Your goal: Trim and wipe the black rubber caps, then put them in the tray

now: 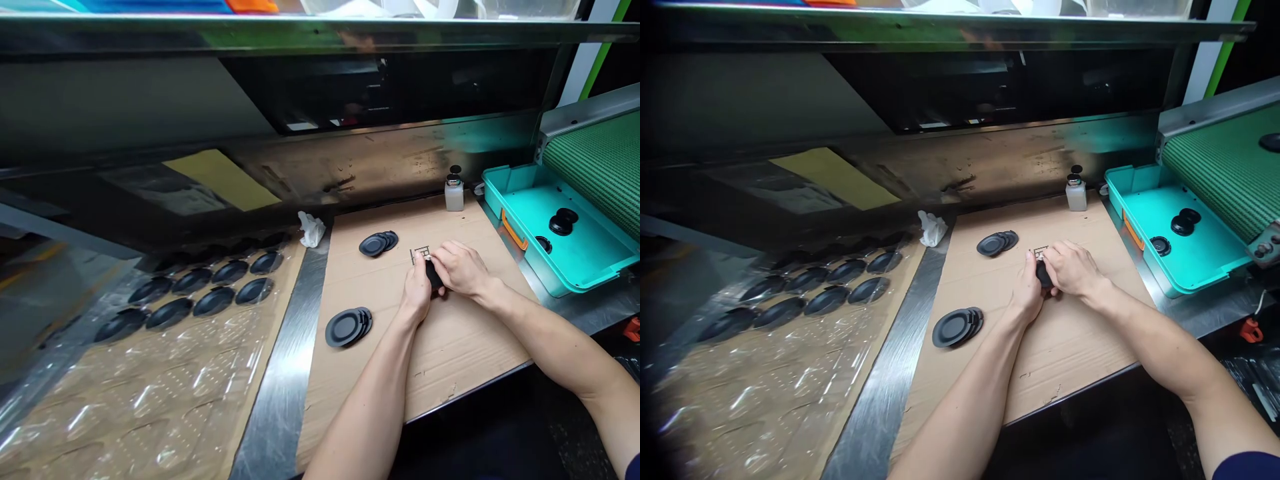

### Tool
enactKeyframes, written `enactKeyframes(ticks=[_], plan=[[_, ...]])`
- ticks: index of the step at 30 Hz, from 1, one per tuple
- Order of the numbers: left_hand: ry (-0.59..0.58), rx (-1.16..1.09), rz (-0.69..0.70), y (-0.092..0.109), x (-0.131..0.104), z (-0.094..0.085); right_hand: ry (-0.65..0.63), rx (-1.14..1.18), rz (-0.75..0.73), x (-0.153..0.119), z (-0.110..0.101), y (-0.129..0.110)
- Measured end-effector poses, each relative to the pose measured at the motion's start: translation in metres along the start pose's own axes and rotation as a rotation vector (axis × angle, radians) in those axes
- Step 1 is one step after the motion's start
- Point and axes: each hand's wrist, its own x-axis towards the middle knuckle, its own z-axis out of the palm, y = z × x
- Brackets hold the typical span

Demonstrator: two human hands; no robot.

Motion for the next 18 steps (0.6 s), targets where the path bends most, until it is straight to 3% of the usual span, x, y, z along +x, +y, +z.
enactKeyframes(ticks=[9,18], plan=[[0.089,0.054,-0.044,-0.0035,0.0010,0.0032,0.020,-0.114,-0.126,0.0049,0.0043,0.0057],[0.059,0.200,-0.032,0.0027,-0.0003,0.0028,0.001,-0.121,-0.080,0.0057,0.0015,0.0021]])
